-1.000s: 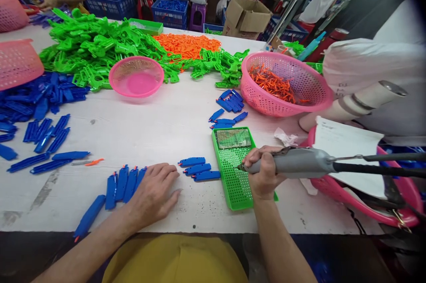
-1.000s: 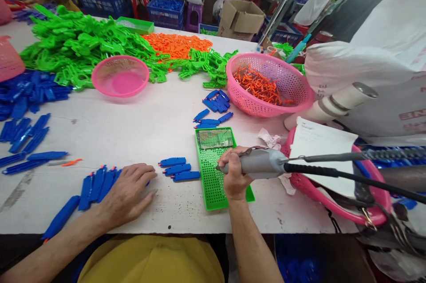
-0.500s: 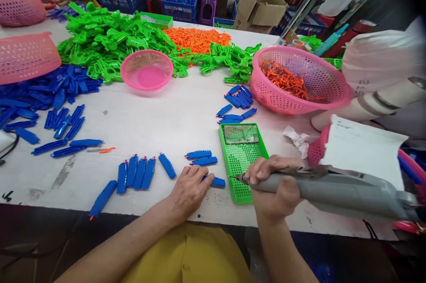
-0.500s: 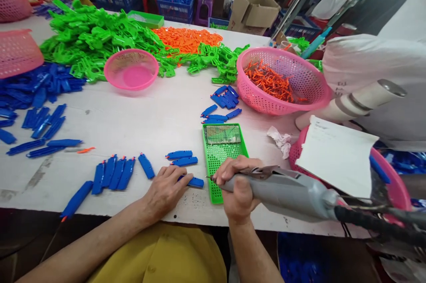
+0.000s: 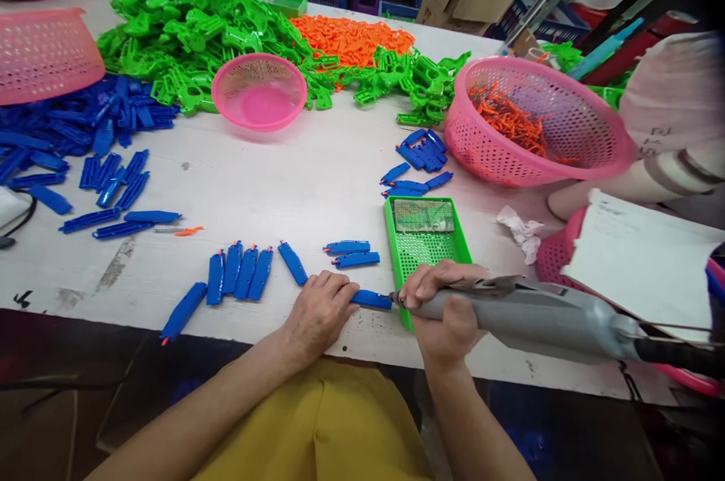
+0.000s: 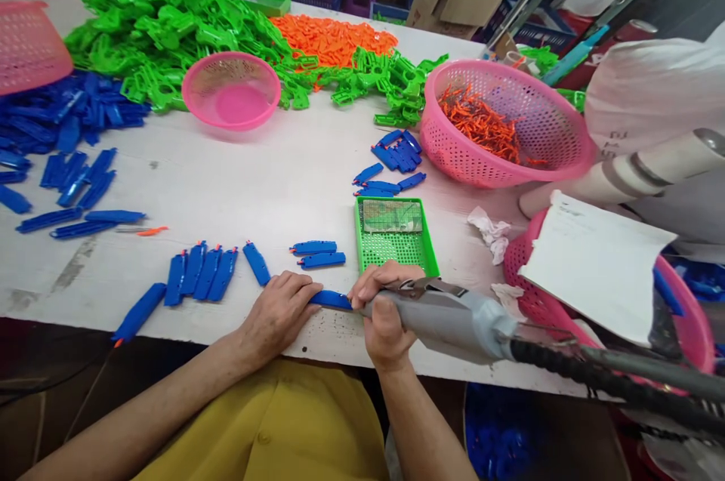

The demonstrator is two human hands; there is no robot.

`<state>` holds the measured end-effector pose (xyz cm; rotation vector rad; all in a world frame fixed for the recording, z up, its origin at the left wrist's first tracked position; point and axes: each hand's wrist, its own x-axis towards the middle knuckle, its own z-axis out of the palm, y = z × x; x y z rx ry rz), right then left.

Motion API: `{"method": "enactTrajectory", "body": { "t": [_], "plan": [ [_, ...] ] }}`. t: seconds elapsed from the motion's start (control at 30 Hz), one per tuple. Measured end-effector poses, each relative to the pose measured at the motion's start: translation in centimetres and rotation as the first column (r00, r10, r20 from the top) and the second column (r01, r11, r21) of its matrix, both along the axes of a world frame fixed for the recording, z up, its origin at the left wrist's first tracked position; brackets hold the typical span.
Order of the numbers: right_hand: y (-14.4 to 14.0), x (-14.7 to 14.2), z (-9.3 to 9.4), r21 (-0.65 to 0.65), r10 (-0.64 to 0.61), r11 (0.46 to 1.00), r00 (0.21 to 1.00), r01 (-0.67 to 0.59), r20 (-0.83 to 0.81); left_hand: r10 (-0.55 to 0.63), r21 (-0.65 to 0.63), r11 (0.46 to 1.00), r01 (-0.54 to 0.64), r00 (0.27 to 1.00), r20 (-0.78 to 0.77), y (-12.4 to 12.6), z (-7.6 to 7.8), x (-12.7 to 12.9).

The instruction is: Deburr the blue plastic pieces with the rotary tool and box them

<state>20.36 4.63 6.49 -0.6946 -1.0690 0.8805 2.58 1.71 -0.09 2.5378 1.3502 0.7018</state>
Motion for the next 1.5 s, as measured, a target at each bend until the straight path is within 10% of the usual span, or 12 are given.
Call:
{"method": "enactTrajectory", "body": {
  "t": [0.83,1.17,1.5],
  "plan": [
    [-0.1,-0.4,-0.5,-0.029,0.059,0.998,0.995,-0.057,0.077,-0.010,-0.048,0.999,0.009,1.000,-0.018,0.0,-0.3,0.2],
    [3.4,4.5,0.5,0.064,-0.368,0.929,0.929,0.365,0.031,0.033,-0.028,0.999,-0.032,0.997,0.067,0.3,-0.2,-0.1],
    [3.5,5.1,-0.8,0.035,-0.434,0.901,0.900,0.433,0.045,0.033,-0.034,0.999,-0.029,0.991,0.131,0.4,0.2,-0.3]
  ]
}}
